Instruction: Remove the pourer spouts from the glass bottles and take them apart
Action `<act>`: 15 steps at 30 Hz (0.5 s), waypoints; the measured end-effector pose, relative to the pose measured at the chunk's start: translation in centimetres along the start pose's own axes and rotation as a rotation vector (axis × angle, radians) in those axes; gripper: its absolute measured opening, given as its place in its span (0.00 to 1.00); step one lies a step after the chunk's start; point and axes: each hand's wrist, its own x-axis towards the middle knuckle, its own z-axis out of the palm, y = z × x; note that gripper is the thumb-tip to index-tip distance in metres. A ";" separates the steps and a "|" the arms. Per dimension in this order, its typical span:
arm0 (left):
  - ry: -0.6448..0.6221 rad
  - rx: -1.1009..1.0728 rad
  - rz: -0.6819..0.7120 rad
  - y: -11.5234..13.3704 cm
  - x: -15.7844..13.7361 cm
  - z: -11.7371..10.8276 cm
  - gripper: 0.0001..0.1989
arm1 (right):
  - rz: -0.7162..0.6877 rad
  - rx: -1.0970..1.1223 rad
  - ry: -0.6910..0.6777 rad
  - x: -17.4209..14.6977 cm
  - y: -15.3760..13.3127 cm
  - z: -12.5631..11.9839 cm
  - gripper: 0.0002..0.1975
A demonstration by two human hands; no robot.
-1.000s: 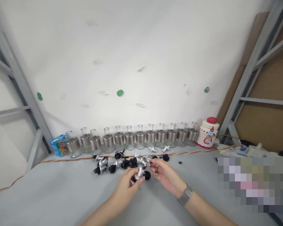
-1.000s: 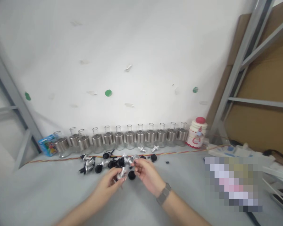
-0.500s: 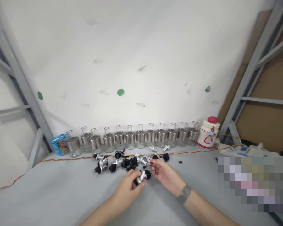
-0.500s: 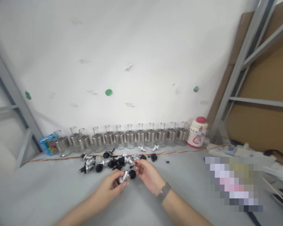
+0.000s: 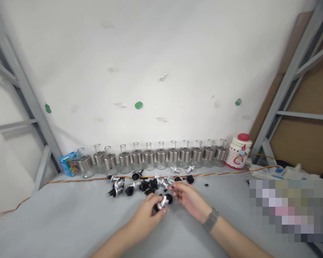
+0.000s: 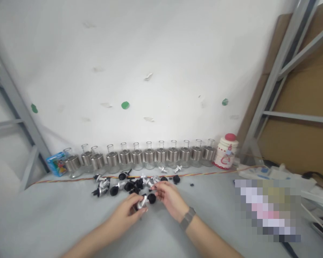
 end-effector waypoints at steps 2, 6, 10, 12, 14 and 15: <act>0.001 -0.003 -0.003 0.1 0.0 0.0 0.11 | -0.025 -0.034 0.015 0.0 -0.1 0.1 0.05; 0.002 -0.007 -0.001 0.5 0.0 -0.2 0.11 | -0.071 -0.105 0.029 -0.1 -0.3 0.4 0.12; 0.032 0.022 0.002 0.7 0.0 -0.2 0.10 | -0.112 -0.185 -0.031 0.0 -0.2 0.7 0.13; 0.045 0.024 -0.003 0.8 0.0 -0.1 0.11 | -0.130 -0.224 -0.056 0.0 0.2 0.8 0.13; 0.044 0.013 0.003 0.8 0.0 -0.1 0.11 | -0.144 -0.248 -0.088 0.0 0.6 0.9 0.13; 0.040 0.005 0.008 0.9 0.0 -0.1 0.11 | -0.149 -0.258 -0.105 0.0 0.8 1.0 0.13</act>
